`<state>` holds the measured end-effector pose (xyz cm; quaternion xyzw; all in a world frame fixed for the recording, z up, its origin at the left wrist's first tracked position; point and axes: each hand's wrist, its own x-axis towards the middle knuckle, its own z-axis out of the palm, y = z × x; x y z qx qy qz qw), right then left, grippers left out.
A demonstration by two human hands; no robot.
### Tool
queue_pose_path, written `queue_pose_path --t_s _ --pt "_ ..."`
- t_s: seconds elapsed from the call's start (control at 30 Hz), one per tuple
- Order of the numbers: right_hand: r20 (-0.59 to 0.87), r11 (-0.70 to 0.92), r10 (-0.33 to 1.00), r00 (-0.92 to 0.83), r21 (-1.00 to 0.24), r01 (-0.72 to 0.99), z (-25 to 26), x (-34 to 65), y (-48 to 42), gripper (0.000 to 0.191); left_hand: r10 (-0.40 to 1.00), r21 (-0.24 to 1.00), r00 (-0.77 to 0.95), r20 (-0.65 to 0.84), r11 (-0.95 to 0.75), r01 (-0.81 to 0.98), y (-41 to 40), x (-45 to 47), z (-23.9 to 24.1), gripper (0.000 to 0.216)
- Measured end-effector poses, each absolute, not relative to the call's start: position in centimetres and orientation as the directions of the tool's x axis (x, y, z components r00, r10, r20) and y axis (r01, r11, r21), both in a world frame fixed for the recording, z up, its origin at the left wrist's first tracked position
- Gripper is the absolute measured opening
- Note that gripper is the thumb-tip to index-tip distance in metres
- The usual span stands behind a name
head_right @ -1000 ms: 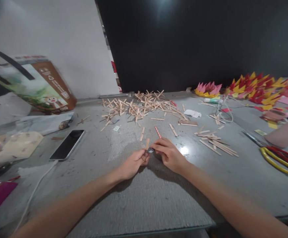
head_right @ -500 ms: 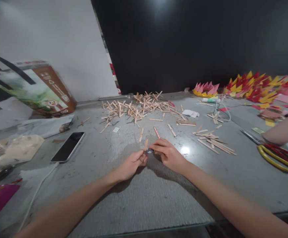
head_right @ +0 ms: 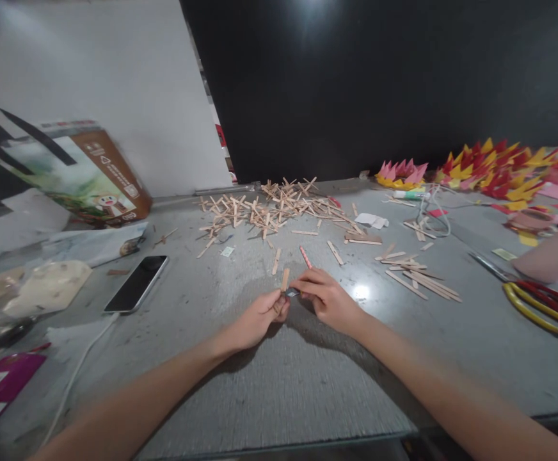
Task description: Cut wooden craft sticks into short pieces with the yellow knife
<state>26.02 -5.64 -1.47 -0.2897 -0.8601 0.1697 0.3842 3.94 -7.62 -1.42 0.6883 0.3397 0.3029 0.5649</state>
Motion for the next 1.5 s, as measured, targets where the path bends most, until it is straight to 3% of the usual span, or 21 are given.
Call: queue_pose_path --t_s 0.2,0.93,1.33,1.5 --pt "0.581 0.781 0.623 -0.523 -0.491 0.385 -1.47 25.98 -5.71 0.041 0.817 0.968 0.576 0.040 -0.175 0.180 -7.85 3.99 -0.77 0.035" --pt "0.568 0.775 0.631 -0.528 -0.480 0.411 -1.50 26.04 -5.73 0.043 0.817 0.982 0.573 0.068 -0.156 0.105 -8.15 3.99 -0.38 0.044" --pt "0.548 0.763 0.646 -0.531 -0.480 0.432 -1.43 26.03 -5.89 0.045 0.818 0.945 0.571 0.064 -0.234 0.229 -7.88 4.02 -1.07 0.039" --pt "0.552 0.767 0.640 -0.534 -0.499 0.404 -1.40 25.85 -5.88 0.047 0.799 0.973 0.599 0.054 -0.176 0.147 -7.82 3.91 -0.82 0.044"
